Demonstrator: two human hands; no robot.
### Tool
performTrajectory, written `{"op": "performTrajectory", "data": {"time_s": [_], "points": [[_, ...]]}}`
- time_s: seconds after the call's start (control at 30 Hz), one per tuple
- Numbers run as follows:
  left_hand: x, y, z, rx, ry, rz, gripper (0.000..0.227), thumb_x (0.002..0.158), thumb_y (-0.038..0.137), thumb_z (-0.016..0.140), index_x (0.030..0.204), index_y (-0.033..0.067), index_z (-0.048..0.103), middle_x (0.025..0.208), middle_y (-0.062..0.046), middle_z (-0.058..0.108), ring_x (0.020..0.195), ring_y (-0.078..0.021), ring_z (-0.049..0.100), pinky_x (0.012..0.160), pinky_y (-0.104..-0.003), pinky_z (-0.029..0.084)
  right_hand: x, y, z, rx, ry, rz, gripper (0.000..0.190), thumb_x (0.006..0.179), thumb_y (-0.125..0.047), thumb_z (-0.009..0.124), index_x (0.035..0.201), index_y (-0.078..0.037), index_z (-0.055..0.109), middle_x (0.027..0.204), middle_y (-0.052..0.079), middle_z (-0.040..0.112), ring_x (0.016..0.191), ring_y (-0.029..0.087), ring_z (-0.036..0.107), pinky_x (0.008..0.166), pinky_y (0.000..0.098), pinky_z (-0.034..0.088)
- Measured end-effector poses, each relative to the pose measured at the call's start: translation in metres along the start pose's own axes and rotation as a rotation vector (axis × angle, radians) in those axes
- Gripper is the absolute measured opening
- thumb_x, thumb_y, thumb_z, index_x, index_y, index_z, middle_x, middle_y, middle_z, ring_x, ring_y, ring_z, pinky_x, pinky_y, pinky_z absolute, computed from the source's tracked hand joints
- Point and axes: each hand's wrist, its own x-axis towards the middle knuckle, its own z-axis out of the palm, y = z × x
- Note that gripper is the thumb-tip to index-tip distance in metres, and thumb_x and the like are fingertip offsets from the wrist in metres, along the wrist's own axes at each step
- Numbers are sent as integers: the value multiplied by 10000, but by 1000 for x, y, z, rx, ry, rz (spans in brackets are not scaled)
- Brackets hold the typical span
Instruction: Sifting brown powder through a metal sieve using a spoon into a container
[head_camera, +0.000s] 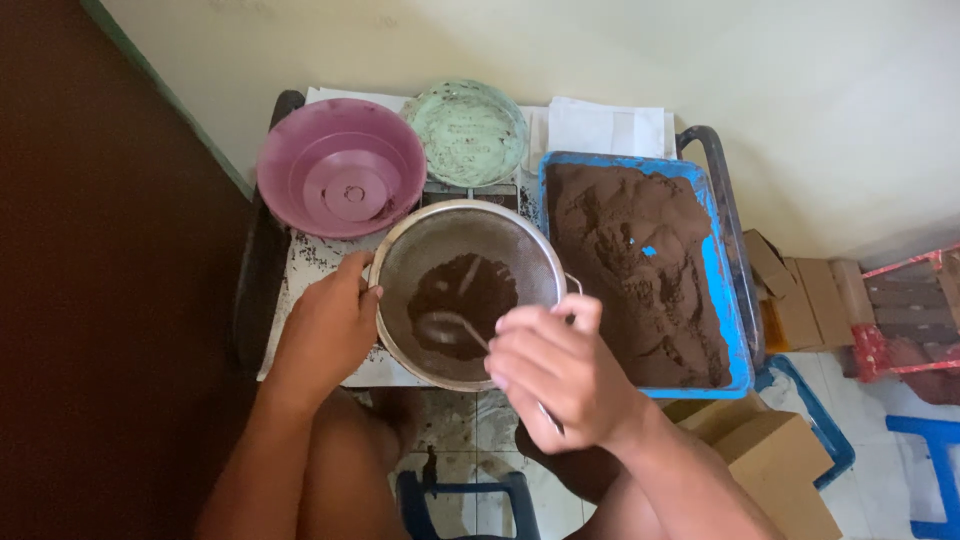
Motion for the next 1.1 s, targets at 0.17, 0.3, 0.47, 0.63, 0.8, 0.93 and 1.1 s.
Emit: {"op": "performTrajectory", "data": {"time_s": [0.17,0.3,0.47,0.63,0.8,0.93,1.1], "points": [[3,-7,6,1,48,46,203,1002,191,518,1188,109,520,880,-107,704,860,-448,609,710,-522,434,-2,-6,1,84,-44,-73,121,898,-46,495,822,-61,587,795,41,600,883,279,674,808,426,268],[7,-7,8,26,72,69,244,969,186,537,1202,114,540,942,-156,739,942,-522,616,756,-610,416,-4,4,16,-91,-136,-55,92,858,-30,504,815,-90,559,809,41,530,852,237,574,792,393,277],[3,-3,5,-15,42,18,273,987,181,504,1253,126,541,953,-100,744,935,-447,625,748,-531,443,-9,15,19,-363,-84,57,202,966,-92,466,990,-160,654,1022,2,676,993,198,630,840,404,273],[7,-12,10,18,41,39,246,999,196,505,1231,117,519,926,-134,718,883,-463,613,728,-545,431,-18,23,28,-385,-100,116,214,881,-53,547,1029,-143,672,1062,1,674,1029,220,614,835,419,292],[2,-6,4,-32,26,25,334,1001,193,488,1323,110,523,937,-126,736,904,-415,648,733,-509,455,-11,9,21,-204,-152,68,164,821,1,538,911,-124,595,951,12,624,997,234,593,828,407,269],[6,-11,9,-47,63,64,150,992,183,521,1124,112,531,877,-156,712,844,-465,619,689,-543,422,-2,-1,4,-111,-68,-8,118,910,-63,519,899,-112,625,902,13,645,1002,245,651,851,406,249],[13,-17,14,-10,90,86,203,963,188,555,1157,128,543,971,-166,734,934,-494,630,748,-593,442,4,-5,3,87,-112,-107,141,909,-66,477,848,-52,603,784,44,587,937,295,660,816,444,293]]}}
